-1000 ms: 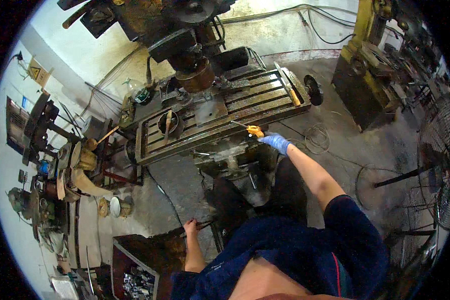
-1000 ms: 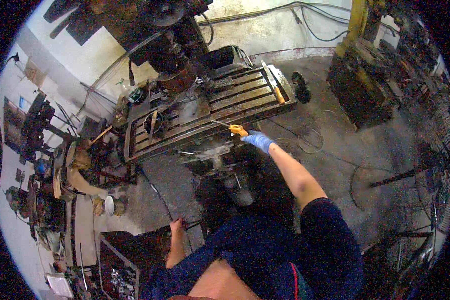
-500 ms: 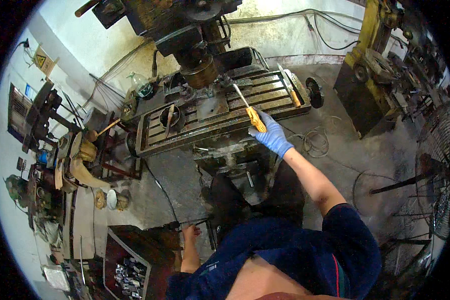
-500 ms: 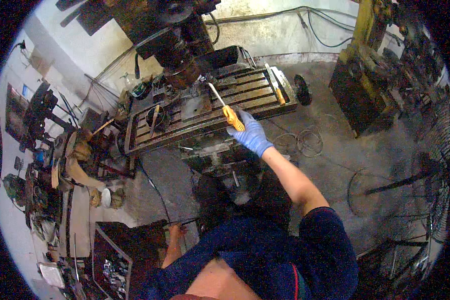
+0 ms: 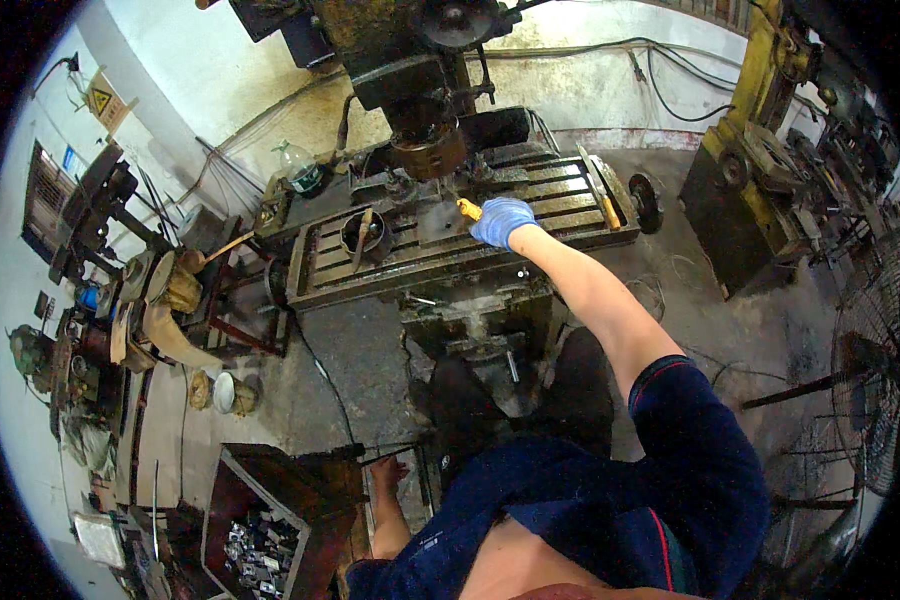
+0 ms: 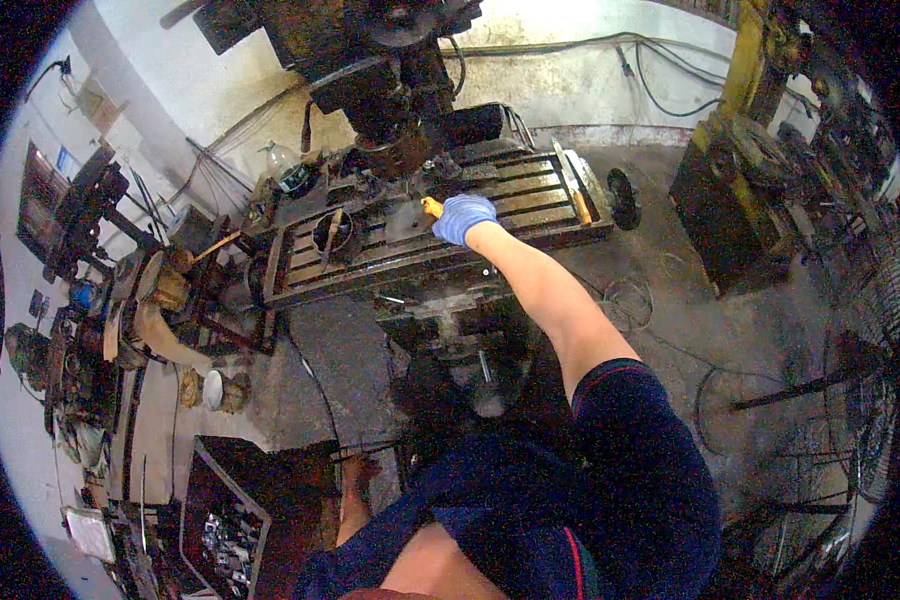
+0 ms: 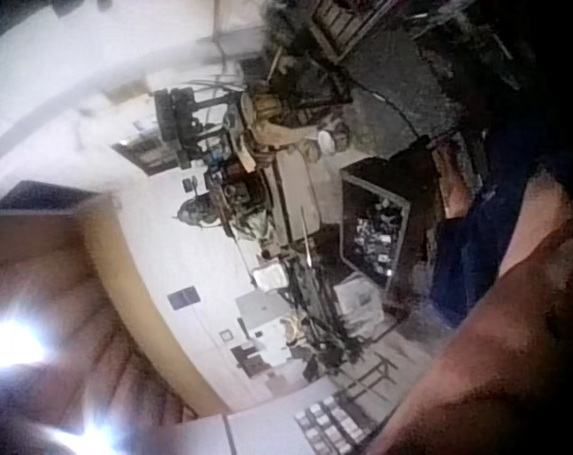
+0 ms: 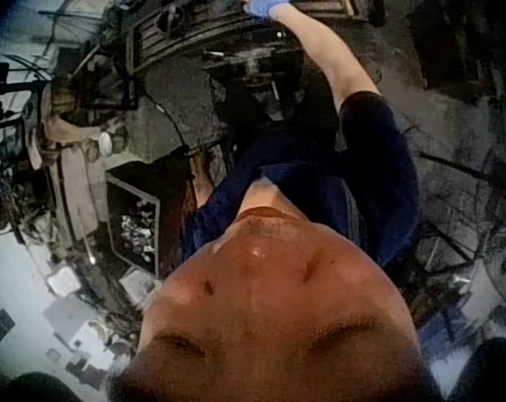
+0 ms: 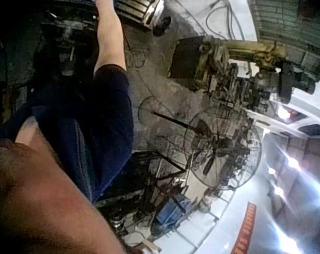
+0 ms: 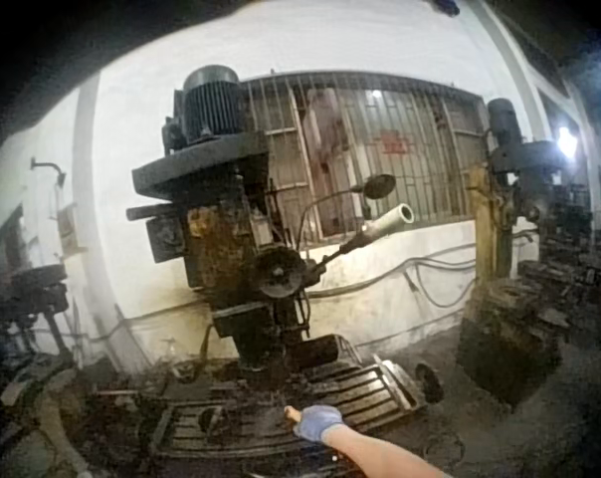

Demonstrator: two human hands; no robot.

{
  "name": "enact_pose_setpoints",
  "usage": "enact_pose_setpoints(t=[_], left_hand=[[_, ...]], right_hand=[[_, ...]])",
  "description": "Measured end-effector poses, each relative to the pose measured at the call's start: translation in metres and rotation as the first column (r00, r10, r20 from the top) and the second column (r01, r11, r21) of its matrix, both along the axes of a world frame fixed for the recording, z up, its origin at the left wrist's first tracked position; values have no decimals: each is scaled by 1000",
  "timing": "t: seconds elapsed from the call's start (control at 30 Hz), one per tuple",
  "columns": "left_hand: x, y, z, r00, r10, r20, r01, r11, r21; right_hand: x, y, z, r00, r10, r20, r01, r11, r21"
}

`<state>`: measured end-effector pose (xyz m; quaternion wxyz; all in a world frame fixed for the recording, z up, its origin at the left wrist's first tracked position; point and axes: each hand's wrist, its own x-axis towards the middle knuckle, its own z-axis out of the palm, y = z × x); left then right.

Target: The person places metal parts into a milling machine, cleans them with an air blow gun, and places them into a container.

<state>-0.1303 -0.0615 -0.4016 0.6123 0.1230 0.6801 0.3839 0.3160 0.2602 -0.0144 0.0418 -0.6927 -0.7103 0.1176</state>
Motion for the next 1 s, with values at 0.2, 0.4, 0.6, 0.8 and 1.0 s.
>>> enact_pose_setpoints(t=[0.2, 0.4, 0.6, 0.8, 1.0], left_hand=[[20, -13, -3, 991, 97, -87, -107, 986, -127], [17, -4, 16, 979, -10, -203, 12, 1000, 13], [45, 28, 64, 982, -102, -161, 120, 987, 104], [15, -3, 47, 946, -190, -262, 190, 981, -26], [78, 15, 74, 916, -222, -334, 211, 975, -68]], right_hand=[[55, -52, -17, 998, 36, -55, -38, 999, -37], [88, -43, -62, 798, 106, -593, -90, 994, 56], [83, -28, -116, 879, -58, -472, 75, 997, 17], [81, -102, -132, 882, -122, -455, 177, 981, 80], [193, -270, -305, 306, -685, -661, 674, 646, -358]])
